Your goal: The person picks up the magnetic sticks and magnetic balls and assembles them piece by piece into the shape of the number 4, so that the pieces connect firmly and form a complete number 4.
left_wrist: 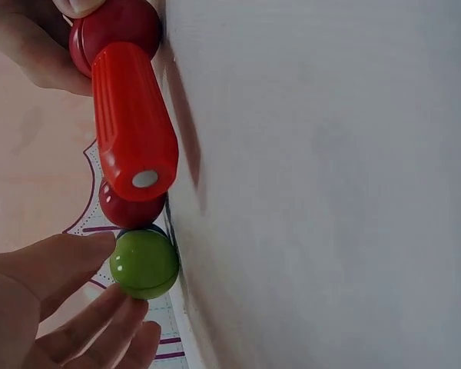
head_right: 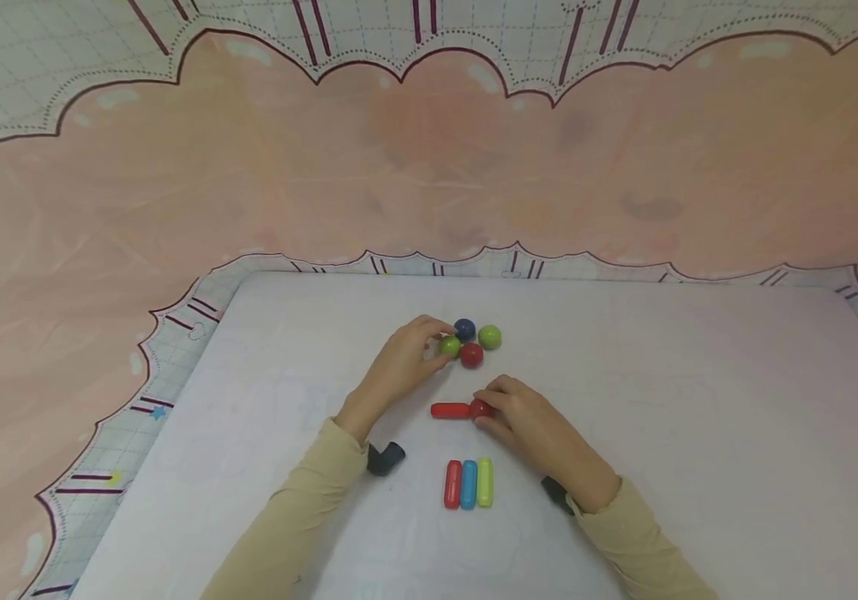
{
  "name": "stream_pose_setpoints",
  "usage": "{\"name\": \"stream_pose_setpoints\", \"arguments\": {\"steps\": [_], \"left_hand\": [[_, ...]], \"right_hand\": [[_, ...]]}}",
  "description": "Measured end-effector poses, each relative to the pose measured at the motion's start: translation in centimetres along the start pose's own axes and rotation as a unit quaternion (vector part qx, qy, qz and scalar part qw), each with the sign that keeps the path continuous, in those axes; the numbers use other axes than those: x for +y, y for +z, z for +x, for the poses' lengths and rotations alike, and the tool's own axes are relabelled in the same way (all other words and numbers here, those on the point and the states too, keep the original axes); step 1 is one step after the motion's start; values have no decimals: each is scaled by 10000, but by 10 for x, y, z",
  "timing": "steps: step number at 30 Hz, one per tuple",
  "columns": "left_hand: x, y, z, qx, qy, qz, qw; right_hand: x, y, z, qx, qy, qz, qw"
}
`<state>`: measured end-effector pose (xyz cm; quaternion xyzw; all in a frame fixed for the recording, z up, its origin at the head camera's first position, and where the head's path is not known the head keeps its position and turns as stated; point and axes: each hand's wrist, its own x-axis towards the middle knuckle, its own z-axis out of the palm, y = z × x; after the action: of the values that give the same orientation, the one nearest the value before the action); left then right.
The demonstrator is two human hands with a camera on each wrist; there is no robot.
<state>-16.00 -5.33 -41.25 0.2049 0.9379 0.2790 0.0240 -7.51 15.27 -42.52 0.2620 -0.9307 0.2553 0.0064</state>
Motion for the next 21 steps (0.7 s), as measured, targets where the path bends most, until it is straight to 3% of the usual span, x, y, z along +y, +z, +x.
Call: {"name": "stream_pose_setpoints", "arguments": {"steps": [21], "left_hand": [[3,4,5,-276,-233,-82,9993]], "right_hand": [[1,-1,1,-51,60,98,9999]]}}
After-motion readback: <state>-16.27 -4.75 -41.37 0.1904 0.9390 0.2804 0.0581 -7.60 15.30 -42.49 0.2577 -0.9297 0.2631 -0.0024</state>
